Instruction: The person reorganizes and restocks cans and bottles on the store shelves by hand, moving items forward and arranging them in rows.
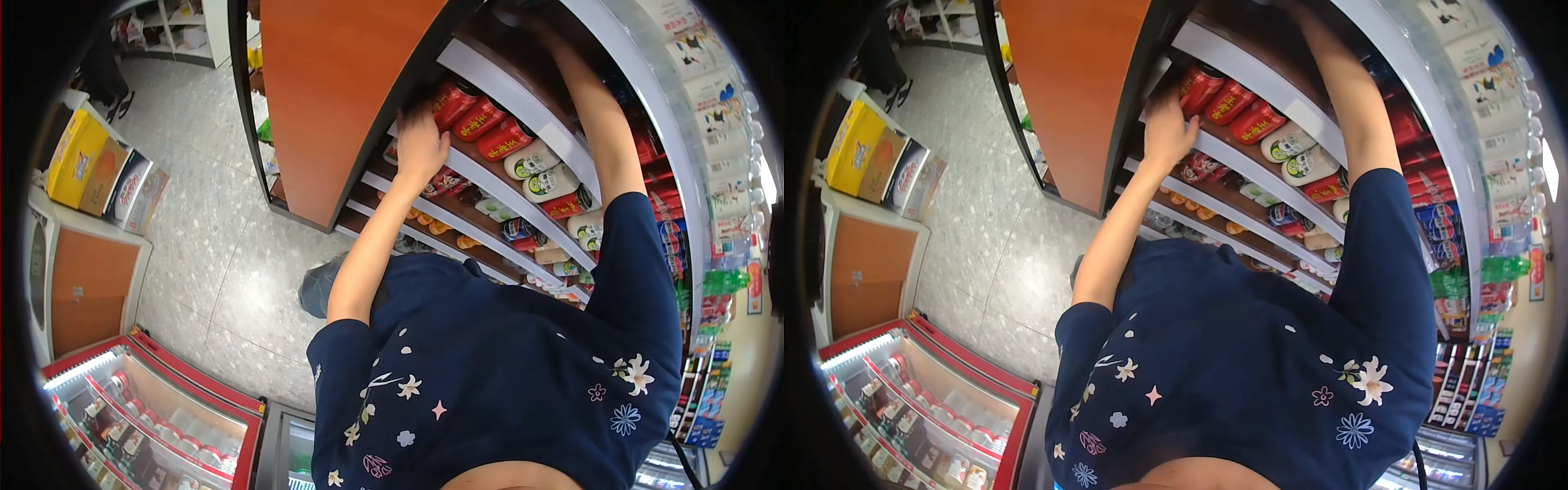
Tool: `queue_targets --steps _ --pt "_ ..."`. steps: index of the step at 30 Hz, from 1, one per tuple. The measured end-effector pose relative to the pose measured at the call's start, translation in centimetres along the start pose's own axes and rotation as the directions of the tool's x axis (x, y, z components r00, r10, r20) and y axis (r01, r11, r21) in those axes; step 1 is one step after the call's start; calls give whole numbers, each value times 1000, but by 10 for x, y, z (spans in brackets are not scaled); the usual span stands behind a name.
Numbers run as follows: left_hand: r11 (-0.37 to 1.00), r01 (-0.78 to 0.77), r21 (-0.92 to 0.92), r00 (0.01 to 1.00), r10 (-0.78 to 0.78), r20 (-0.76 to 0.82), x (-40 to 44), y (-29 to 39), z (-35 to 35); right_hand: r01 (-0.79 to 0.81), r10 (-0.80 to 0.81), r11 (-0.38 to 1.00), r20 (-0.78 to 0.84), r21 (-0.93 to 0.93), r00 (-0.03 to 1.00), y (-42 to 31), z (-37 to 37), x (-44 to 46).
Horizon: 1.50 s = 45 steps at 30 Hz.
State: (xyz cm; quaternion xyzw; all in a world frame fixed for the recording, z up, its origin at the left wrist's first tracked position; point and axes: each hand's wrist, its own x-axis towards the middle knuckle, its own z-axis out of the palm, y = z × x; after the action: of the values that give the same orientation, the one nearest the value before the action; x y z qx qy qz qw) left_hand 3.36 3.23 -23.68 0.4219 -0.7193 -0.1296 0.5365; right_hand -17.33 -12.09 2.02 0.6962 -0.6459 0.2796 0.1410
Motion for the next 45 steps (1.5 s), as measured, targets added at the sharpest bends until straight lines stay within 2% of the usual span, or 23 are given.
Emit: queue_targets --steps 1,4,7,10,13,15,16,17,19,21,23,24,25,26,30,32,34,35,38,42,43,45 --pt "1000 15 26 999 -14 -50 -1 5 0 9 -9 1000 3 -3 1000 3 2 4" --pt "998 39 55 998 -36 -48 6 4 -4 28 -28 1000 23 1 999 16 7 14" --pt "997 81 10 997 -80 -6 11 0 -8 40 -41 999 42 14 998 30 13 23" --pt "970 239 -43 966 -234 107 17 -2 -10 57 -59 998 79 34 995 47 18 29" --pt "954 231 -192 970 -242 -36 44 -8 13 76 -83 995 123 68 989 71 17 26" --pt "951 166 -259 976 -197 -97 73 -16 29 129 -138 989 156 70 978 95 17 14" --pt "954 140 -267 981 -170 -94 89 -17 33 182 -186 983 158 35 970 93 10 -4" --pt "958 123 -259 987 -146 -72 106 -20 38 217 -204 972 131 -94 970 92 -5 -19" --pt "970 107 -220 993 -113 -14 136 -21 46 269 -247 897 106 -350 963 11 -63 -83" --pt "982 107 -154 994 -100 52 160 -22 56 68 -15 950 172 -305 985 -49 -109 -135" --pt "990 108 -90 989 -98 111 174 -21 64 136 -100 968 172 -212 980 -76 -133 -177" --pt "992 108 -64 986 -99 134 179 -20 68 236 -216 961 146 -144 966 -80 -136 -196" --pt "993 108 -41 983 -100 154 181 -20 70 158 -144 986 196 -57 970 -98 -145 -215" --pt "994 108 -24 980 -102 171 182 -19 73 148 -151 989 201 29 968 -107 -147 -229" --pt "993 114 18 967 -115 227 182 -19 74 227 -252 957 127 183 959 -110 -107 -277" --pt "992 124 32 959 -128 254 180 -20 70 204 -265 940 209 274 941 -106 -69 -294" --pt "990 135 41 949 -141 281 179 -23 67 202 -263 938 201 281 944 -101 -29 -300" --pt "989 142 40 945 -147 292 178 -23 64 152 -218 944 208 293 954 -96 -10 -299" --pt "984 174 32 931 -175 322 170 -24 55 252 -260 954 28 163 965 -97 25 -279" --pt "972 234 -21 922 -215 322 152 -17 46 63 -63 997 4 46 998 -105 36 -251" --pt "967 249 -58 931 -222 291 148 -14 44 -12 8 997 61 73 998 -104 37 -249" --pt "941 271 -203 957 -240 162 139 -4 42 -72 72 997 12 7 997 -99 41 -246"
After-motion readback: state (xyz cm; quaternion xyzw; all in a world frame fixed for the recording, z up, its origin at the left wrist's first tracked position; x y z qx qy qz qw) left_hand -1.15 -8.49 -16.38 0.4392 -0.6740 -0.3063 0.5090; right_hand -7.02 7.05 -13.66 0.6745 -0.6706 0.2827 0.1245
